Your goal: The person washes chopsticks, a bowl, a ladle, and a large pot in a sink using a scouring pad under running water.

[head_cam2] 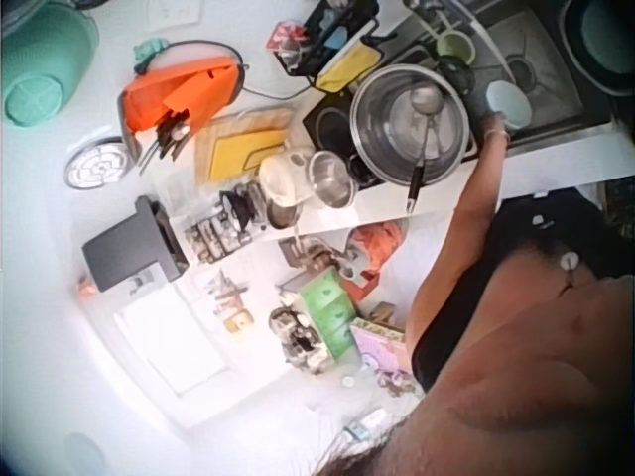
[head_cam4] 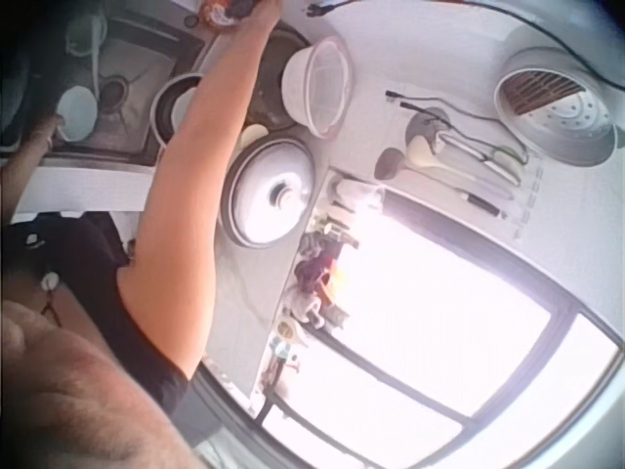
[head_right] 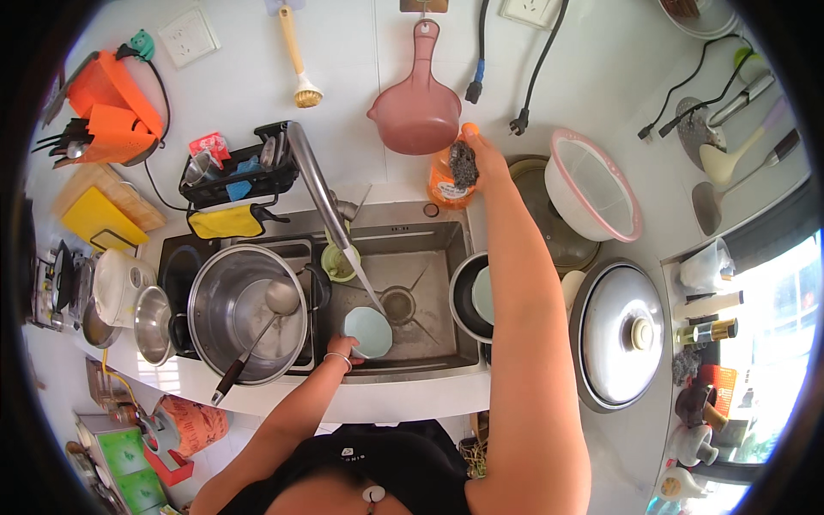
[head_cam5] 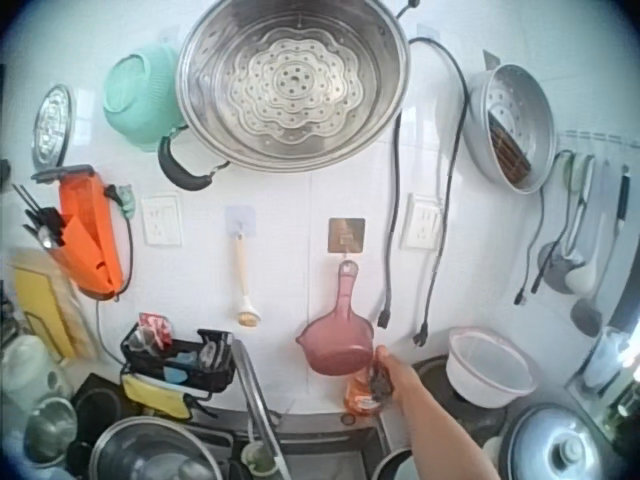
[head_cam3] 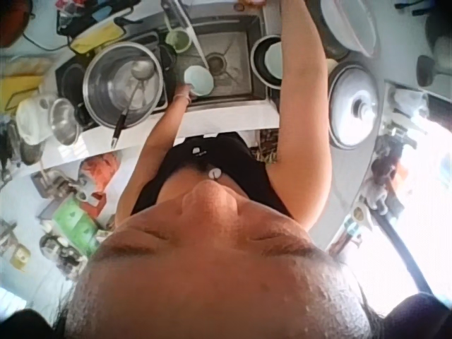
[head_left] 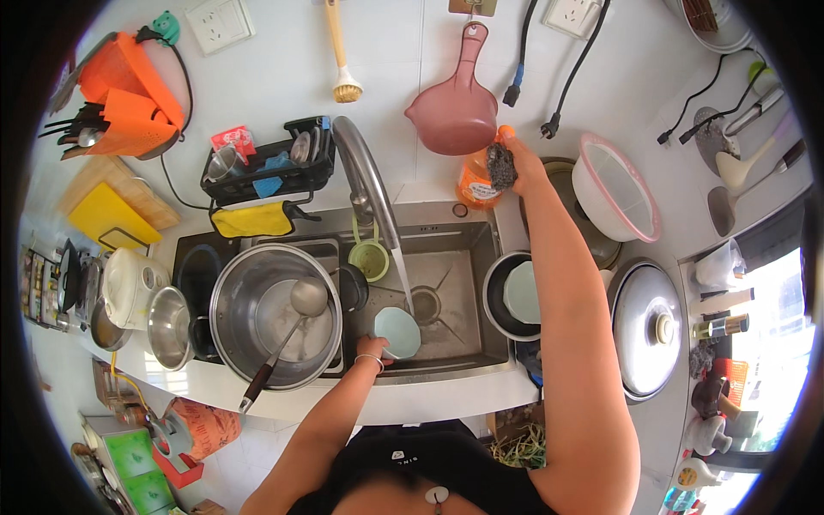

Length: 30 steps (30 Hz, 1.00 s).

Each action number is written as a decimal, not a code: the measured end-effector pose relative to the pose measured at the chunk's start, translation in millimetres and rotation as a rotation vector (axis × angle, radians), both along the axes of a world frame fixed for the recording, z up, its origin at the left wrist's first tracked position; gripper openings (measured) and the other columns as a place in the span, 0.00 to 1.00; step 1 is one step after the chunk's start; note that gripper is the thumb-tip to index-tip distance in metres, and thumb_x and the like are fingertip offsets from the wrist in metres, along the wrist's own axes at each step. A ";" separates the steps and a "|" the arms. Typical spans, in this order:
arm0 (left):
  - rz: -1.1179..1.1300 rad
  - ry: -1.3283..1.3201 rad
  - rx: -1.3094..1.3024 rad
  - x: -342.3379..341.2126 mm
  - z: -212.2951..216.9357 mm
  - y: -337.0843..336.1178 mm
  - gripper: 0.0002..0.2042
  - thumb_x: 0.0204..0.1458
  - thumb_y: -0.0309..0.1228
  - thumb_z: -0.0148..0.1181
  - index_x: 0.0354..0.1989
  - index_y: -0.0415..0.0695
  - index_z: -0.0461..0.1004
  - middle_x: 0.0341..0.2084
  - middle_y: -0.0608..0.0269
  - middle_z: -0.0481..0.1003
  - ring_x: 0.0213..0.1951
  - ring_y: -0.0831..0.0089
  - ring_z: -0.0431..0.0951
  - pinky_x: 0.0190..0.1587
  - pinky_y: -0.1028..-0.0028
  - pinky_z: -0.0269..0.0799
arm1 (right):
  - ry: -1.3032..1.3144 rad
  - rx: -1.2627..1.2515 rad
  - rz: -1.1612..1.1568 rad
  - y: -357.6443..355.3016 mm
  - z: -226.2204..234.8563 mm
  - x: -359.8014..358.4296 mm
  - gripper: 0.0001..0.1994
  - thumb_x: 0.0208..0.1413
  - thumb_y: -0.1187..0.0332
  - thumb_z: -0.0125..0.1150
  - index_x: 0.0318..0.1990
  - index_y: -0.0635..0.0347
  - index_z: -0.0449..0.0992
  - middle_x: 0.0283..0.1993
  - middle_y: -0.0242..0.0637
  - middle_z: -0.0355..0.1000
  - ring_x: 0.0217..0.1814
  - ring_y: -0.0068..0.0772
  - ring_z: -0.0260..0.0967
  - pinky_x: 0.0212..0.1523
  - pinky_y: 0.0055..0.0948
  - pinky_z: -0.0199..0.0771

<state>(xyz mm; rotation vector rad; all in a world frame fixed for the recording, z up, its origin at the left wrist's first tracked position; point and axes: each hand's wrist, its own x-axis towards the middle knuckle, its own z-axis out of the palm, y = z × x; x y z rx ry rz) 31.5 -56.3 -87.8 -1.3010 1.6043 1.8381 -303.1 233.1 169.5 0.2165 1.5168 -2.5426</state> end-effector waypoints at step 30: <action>-0.064 0.112 0.187 -44.0 12.8 17.2 0.20 0.41 0.43 0.58 0.37 0.39 0.71 0.31 0.56 0.72 0.30 0.63 0.74 0.21 0.64 0.70 | 0.666 1.295 0.772 -108.6 -215.7 298.0 0.18 0.41 0.75 0.61 0.43 0.55 0.72 0.49 0.46 0.70 0.47 0.50 0.70 0.44 0.41 0.70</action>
